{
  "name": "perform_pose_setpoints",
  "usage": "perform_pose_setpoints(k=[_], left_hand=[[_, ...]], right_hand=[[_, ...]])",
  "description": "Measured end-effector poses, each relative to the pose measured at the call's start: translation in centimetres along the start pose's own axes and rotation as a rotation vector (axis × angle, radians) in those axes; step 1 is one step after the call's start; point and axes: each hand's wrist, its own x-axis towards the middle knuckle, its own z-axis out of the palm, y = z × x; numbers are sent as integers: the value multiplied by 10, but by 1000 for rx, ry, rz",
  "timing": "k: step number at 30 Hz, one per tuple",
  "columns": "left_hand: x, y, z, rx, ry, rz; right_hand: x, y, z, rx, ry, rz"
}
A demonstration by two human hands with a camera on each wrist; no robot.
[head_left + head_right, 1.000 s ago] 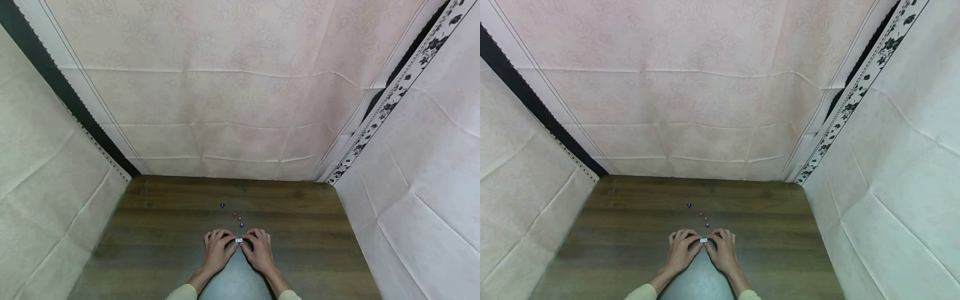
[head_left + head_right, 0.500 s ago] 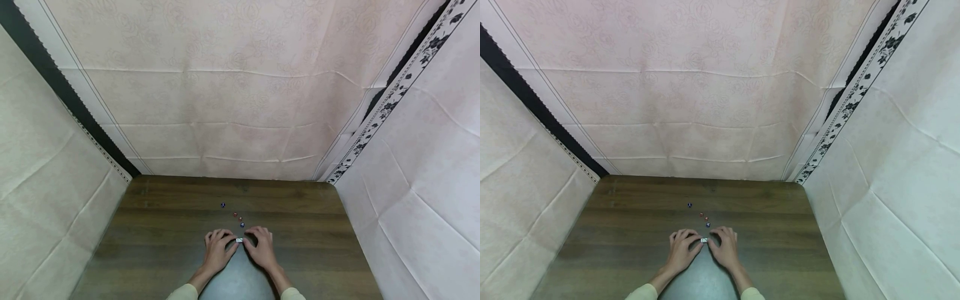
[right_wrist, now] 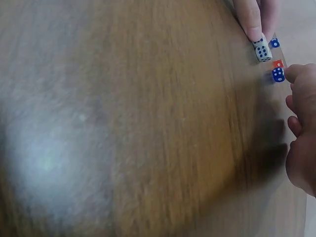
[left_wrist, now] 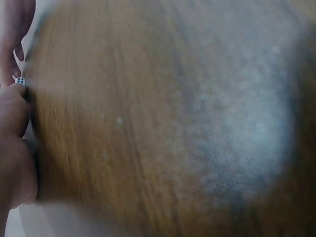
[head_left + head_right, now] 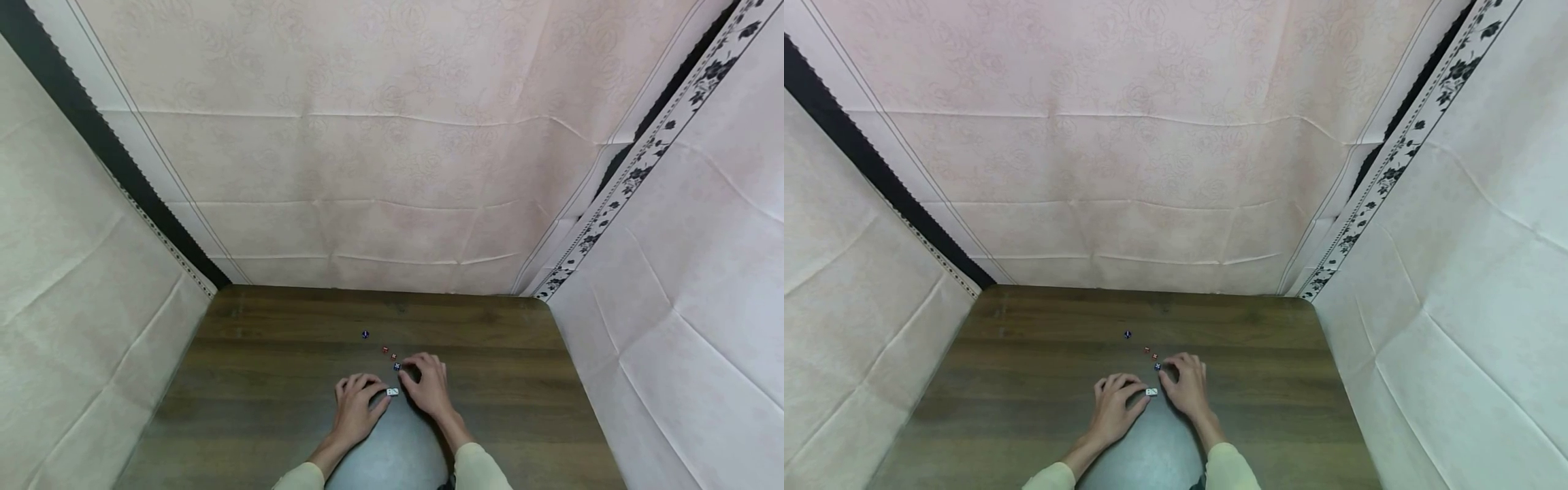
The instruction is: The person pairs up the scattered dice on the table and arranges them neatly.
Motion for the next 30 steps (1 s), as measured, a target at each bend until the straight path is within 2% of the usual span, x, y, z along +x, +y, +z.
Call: perform_pose_setpoints(k=[8,11,19,26,30], left_hand=[[-1,-3,4,11,42,33],[-1,-1,3,17,42,35],[-1,-2,2,-24,-8,-16],[0,1,1,13,33,23],[0,2,0,11,14,6]], right_hand=[[4,2,8,-31,4,11],[4,2,11,-40,15,13],[4,3,15,-57,36,8],[4,3,15,-53,43,2],[4,4,15,-55,42,1]])
